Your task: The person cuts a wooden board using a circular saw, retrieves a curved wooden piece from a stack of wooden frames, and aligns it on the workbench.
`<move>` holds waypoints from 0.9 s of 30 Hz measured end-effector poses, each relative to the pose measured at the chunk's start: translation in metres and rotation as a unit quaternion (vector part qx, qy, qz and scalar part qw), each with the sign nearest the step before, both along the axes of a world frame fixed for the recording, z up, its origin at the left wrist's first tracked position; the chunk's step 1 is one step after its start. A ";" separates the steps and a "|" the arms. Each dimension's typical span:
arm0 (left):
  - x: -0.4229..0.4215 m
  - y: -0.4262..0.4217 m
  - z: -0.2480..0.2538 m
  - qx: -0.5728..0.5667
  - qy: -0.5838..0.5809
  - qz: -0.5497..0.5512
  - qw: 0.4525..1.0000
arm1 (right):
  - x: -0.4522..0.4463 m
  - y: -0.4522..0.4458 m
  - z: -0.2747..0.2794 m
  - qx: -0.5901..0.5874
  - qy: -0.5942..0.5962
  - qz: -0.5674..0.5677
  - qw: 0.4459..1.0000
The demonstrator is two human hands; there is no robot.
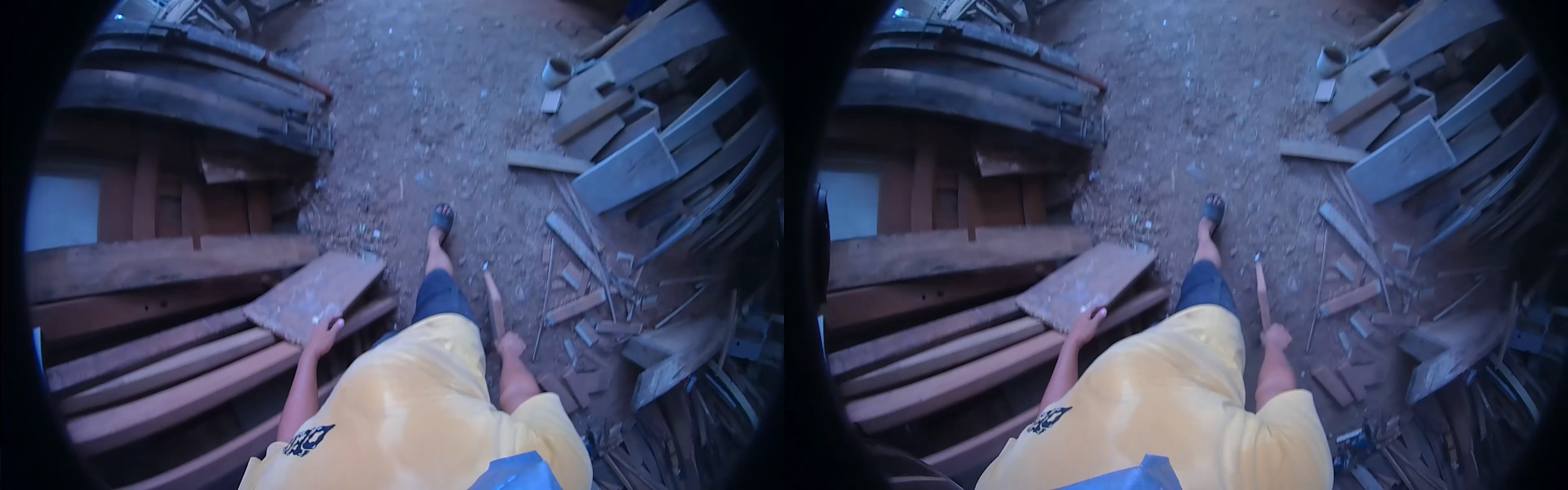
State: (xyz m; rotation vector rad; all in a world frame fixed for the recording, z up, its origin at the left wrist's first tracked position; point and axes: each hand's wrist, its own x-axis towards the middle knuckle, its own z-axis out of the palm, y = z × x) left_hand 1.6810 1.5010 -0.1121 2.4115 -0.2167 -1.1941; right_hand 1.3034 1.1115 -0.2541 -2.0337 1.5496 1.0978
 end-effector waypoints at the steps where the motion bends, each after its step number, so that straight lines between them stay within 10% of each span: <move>1: 0.019 -0.010 -0.014 0.017 0.003 0.015 1.000 | 0.011 -0.011 0.009 0.026 0.017 0.007 0.999; 9: 0.175 -0.050 -0.128 0.168 0.123 -0.096 0.973 | 0.139 -0.149 0.065 0.128 0.044 -0.005 0.991; 12: 0.224 -0.101 -0.139 0.143 0.107 -0.004 0.984 | 0.180 -0.195 0.058 0.133 0.028 -0.025 0.990; 14: 0.253 -0.153 -0.119 -0.009 0.114 0.253 0.961 | 0.181 -0.221 -0.005 0.160 -0.001 -0.002 0.987; 27: 0.590 -0.323 -0.166 0.010 0.238 0.345 0.908 | 0.464 -0.369 0.087 -0.025 -0.103 -0.221 0.970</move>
